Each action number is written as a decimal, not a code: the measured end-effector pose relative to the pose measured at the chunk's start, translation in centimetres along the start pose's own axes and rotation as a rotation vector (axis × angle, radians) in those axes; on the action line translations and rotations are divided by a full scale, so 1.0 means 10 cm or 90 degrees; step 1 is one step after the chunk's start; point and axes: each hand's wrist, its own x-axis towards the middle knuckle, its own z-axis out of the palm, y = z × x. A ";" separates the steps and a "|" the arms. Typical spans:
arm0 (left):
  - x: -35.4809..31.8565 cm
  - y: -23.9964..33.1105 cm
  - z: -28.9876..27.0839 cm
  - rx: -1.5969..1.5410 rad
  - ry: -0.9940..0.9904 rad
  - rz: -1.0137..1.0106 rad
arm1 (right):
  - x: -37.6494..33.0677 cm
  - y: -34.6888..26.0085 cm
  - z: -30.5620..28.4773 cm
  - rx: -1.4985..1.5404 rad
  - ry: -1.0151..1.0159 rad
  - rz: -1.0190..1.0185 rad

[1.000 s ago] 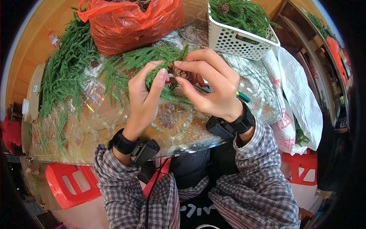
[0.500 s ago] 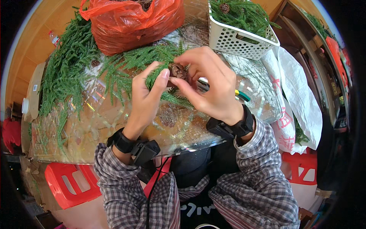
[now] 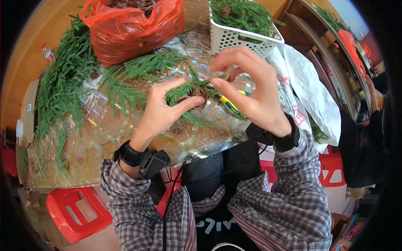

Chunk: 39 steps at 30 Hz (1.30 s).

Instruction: Trimming and sorting green plant sprigs using wire cutters.

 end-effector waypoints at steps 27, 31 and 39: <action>-0.06 0.00 -0.04 -0.090 -0.209 -0.012 | 0.24 0.13 -0.19 0.068 -0.372 -0.179; -0.04 0.03 -0.06 -0.106 -0.267 -0.032 | 0.28 0.11 -0.24 0.092 -0.452 -0.139; -0.03 0.01 -0.05 -0.115 -0.289 -0.090 | 0.34 0.20 -0.18 0.110 -0.503 -0.198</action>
